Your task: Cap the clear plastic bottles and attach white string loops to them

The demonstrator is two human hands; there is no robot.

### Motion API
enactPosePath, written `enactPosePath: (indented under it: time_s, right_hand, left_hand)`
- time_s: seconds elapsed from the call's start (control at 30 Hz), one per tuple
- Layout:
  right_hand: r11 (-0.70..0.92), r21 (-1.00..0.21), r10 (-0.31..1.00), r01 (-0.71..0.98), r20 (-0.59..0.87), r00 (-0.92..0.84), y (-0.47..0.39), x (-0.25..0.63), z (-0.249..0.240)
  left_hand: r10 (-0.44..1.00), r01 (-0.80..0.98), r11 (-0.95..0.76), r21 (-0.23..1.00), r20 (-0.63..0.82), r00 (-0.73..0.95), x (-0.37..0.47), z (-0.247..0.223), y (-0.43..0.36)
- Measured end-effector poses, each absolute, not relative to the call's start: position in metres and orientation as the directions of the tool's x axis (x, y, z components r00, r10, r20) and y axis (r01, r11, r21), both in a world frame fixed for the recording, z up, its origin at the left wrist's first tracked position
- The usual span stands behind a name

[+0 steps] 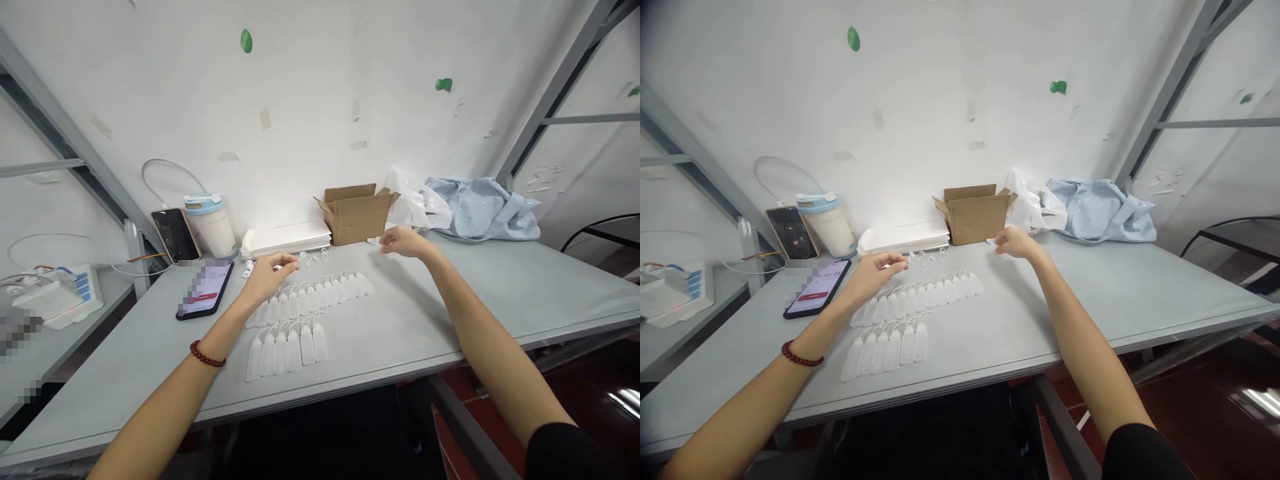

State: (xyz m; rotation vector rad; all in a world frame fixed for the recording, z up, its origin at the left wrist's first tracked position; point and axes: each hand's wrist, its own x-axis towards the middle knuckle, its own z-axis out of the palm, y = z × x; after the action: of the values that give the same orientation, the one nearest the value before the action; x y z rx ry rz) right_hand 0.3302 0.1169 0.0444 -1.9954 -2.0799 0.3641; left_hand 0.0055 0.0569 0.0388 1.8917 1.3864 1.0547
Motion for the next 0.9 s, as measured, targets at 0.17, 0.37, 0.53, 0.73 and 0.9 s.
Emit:
enactPosePath:
  time_s: [0.17, 0.37, 0.53, 0.73, 0.9]
  right_hand:
    - [0.37, -0.686, 0.92, 0.626, 0.175, -0.351, 0.102, 0.284, 0.037]
    - [0.588, -0.691, 0.783, 0.421, 0.354, -0.512, 0.077, 0.237, 0.031]
    - [0.651, -0.65, 0.738, 0.392, 0.422, -0.526, 0.059, 0.221, 0.034]
    - [0.657, -0.655, 0.737, 0.373, 0.454, -0.501, 0.057, 0.219, 0.03]
    - [0.67, -0.674, 0.713, 0.312, 0.467, -0.523, 0.056, 0.217, 0.027]
  left_hand:
    - [0.943, 0.488, -0.324, 0.811, 0.231, 0.241, 0.011, 0.04, 0.052]
    - [0.956, 0.41, -0.244, 0.879, 0.147, 0.255, 0.016, 0.044, 0.047]
    - [0.96, 0.396, -0.209, 0.894, 0.111, 0.257, 0.02, 0.048, 0.042]
    - [0.967, 0.386, -0.181, 0.904, 0.091, 0.24, 0.02, 0.045, 0.043]
    - [0.967, 0.408, -0.197, 0.891, 0.107, 0.232, 0.02, 0.045, 0.043]
